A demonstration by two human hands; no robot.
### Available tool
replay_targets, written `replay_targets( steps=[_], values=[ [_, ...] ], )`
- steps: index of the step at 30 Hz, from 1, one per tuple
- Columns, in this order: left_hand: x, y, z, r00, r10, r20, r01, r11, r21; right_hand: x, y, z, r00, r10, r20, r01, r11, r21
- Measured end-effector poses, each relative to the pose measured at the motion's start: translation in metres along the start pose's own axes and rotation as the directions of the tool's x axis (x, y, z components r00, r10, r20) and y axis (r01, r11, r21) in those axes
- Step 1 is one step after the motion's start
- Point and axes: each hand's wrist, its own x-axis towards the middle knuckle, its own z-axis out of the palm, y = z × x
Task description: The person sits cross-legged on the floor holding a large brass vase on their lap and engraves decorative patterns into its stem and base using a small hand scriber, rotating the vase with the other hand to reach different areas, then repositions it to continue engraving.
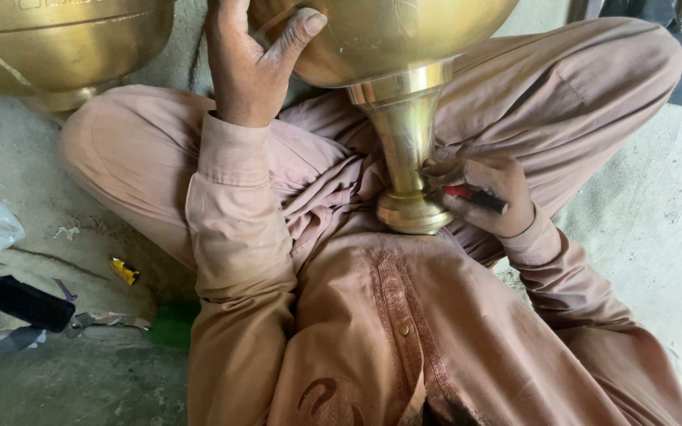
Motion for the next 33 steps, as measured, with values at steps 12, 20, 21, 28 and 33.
replay_targets(
  steps=[12,20,21,28,33],
  values=[
    [0.001,0.003,0.000,0.996,0.091,-0.017,-0.090,0.994,0.063,-0.011,0.004,0.002,0.997,0.071,-0.043,-0.072,0.997,-0.015],
    [0.001,-0.004,0.000,1.000,0.022,-0.013,-0.022,0.999,0.050,-0.023,-0.006,0.043,0.948,0.096,-0.303,-0.113,0.993,-0.040],
    [0.000,-0.004,0.000,1.000,0.006,-0.020,-0.004,0.998,0.064,-0.023,-0.007,0.045,0.944,0.085,-0.319,-0.109,0.992,-0.058],
    [-0.001,-0.003,0.000,1.000,-0.021,-0.017,0.022,0.998,0.058,-0.019,-0.011,0.046,0.939,0.072,-0.337,-0.100,0.993,-0.067],
    [-0.002,-0.006,0.000,0.999,0.054,0.007,-0.054,0.998,0.011,-0.024,-0.010,0.042,0.962,0.110,-0.249,-0.096,0.993,0.068]
  ],
)
